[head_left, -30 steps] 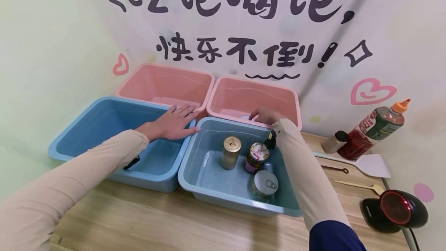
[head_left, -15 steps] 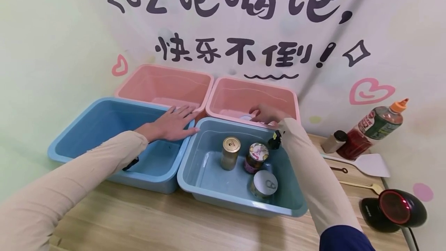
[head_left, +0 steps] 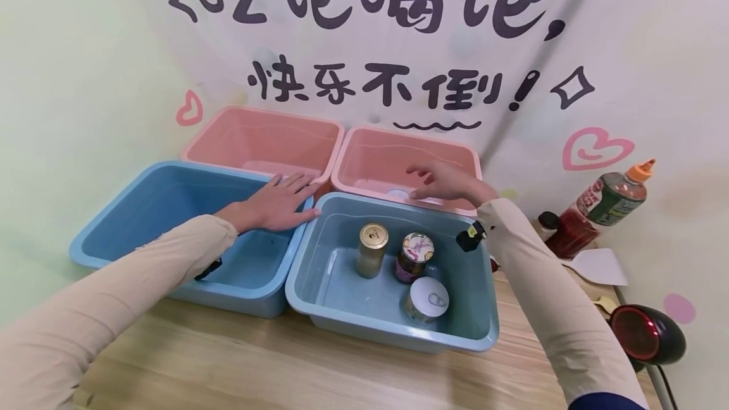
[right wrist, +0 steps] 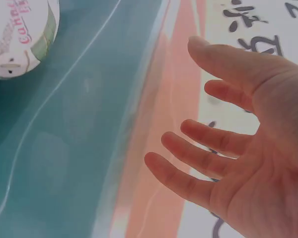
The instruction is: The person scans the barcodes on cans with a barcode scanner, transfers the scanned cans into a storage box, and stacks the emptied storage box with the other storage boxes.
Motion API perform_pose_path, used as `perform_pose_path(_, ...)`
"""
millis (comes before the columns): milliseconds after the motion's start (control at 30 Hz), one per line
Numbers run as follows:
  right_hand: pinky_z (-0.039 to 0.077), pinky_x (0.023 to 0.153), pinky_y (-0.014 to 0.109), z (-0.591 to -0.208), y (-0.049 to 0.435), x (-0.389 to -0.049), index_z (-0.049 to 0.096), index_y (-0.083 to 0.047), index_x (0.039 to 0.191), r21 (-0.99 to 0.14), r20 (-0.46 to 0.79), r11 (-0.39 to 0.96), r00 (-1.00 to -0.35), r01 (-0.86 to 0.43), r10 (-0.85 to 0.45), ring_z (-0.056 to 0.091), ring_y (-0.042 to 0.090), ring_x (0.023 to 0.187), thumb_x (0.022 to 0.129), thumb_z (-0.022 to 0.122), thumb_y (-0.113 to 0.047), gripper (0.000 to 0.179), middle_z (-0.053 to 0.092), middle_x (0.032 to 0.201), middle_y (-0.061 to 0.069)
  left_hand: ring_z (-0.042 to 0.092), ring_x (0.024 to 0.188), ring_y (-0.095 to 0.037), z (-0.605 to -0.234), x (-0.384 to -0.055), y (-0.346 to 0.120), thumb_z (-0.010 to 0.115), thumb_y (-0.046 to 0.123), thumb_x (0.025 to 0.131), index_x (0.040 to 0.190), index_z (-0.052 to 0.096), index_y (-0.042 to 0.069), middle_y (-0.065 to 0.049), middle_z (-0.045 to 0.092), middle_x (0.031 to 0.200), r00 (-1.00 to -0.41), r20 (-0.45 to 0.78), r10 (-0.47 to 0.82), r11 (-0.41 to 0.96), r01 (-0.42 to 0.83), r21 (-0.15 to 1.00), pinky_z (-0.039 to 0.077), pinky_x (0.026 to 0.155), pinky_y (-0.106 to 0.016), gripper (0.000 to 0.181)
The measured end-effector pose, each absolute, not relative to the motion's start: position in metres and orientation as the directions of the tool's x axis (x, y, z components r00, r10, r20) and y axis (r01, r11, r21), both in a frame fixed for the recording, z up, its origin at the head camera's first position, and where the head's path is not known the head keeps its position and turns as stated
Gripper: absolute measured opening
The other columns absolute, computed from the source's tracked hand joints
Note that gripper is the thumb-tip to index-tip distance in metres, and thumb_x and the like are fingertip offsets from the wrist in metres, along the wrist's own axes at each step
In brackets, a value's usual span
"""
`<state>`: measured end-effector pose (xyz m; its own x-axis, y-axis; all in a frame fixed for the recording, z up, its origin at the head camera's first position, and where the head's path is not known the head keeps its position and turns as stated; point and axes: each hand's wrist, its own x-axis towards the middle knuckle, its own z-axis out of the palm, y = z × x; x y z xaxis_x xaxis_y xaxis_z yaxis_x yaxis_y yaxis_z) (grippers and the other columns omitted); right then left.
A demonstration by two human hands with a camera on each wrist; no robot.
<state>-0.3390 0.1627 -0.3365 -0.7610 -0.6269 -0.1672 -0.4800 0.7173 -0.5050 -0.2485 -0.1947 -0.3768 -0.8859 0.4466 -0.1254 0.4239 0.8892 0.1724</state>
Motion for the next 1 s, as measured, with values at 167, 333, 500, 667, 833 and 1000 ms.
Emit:
perform_pose_path(167, 0.049, 0.103, 0.057, -0.326, 0.171, -0.322, 0.053, -0.007, 0.141, -0.500, -0.117, 0.691, -0.750, -0.522, -0.651, 0.055, 0.041, 0.126, 0.088, 0.076, -0.017, 0.058, 0.054, 0.144, 0.018, 0.012, 0.155, -0.040, -0.375, -0.247, -0.194, 0.045, 0.053, 0.100, 0.160, 0.019, 0.012, -0.015, 0.017, 0.168, -0.884, -0.117, 0.453, 0.885, 0.430, 0.181, 0.005, 0.122, -0.066, 0.078)
perform_pose_path(333, 0.052, 0.099, 0.056, -0.318, 0.177, -0.301, 0.055, -0.003, 0.139, -0.459, -0.044, 0.642, -0.706, -0.614, -0.707, 0.061, 0.040, 0.119, 0.084, 0.081, -0.015, 0.062, 0.055, 0.143, 0.020, 0.011, 0.155, -0.039, -0.376, -0.248, -0.194, 0.044, 0.053, 0.100, 0.161, 0.018, 0.012, -0.015, 0.016, 0.168, -0.884, -0.122, 0.451, 0.886, 0.427, 0.180, 0.005, 0.122, -0.066, 0.078)
perform_pose_path(500, 0.053, 0.097, 0.056, -0.312, 0.180, -0.274, 0.058, -0.005, 0.137, -0.447, -0.023, 0.604, -0.666, -0.660, -0.745, 0.064, 0.039, 0.115, 0.080, 0.085, -0.022, 0.066, 0.058, 0.140, 0.019, 0.011, 0.156, -0.038, -0.379, -0.249, -0.196, 0.042, 0.056, 0.100, 0.161, 0.017, 0.014, -0.014, 0.016, 0.168, -0.884, -0.124, 0.450, 0.887, 0.427, 0.174, 0.005, 0.122, -0.065, 0.078)
perform_pose_path(667, 0.055, 0.094, 0.053, -0.312, 0.181, -0.247, 0.059, -0.011, 0.137, -0.486, -0.053, 0.586, -0.647, -0.649, -0.761, 0.059, 0.036, 0.121, 0.077, 0.087, -0.025, 0.068, 0.058, 0.139, 0.016, 0.011, 0.156, -0.039, -0.378, -0.247, -0.196, 0.043, 0.056, 0.100, 0.161, 0.018, 0.013, -0.015, 0.016, 0.168, -0.885, -0.131, 0.447, 0.889, 0.423, 0.172, 0.005, 0.122, -0.065, 0.078)
perform_pose_path(833, 0.059, 0.085, 0.039, -0.315, 0.182, -0.228, 0.057, -0.013, 0.141, -0.489, -0.115, 0.578, -0.609, -0.653, -0.785, 0.055, 0.030, 0.122, 0.077, 0.087, -0.034, 0.074, 0.055, 0.142, 0.012, 0.012, 0.155, -0.040, -0.378, -0.247, -0.196, 0.043, 0.056, 0.100, 0.161, 0.019, 0.012, -0.015, 0.016, 0.168, -0.884, -0.121, 0.453, 0.885, 0.429, 0.181, 0.005, 0.122, -0.066, 0.079)
perform_pose_path(1000, 0.055, 0.095, 0.046, -0.321, 0.180, -0.216, 0.055, -0.013, 0.143, -0.481, -0.156, 0.545, -0.544, -0.687, -0.824, 0.057, 0.031, 0.123, 0.077, 0.086, -0.038, 0.077, 0.056, 0.142, 0.012, 0.011, 0.156, -0.038, -0.381, -0.251, -0.198, 0.043, 0.056, 0.100, 0.161, 0.018, 0.015, -0.013, 0.016, 0.168, -0.884, -0.116, 0.453, 0.885, 0.430, 0.177, 0.006, 0.122, -0.065, 0.078)
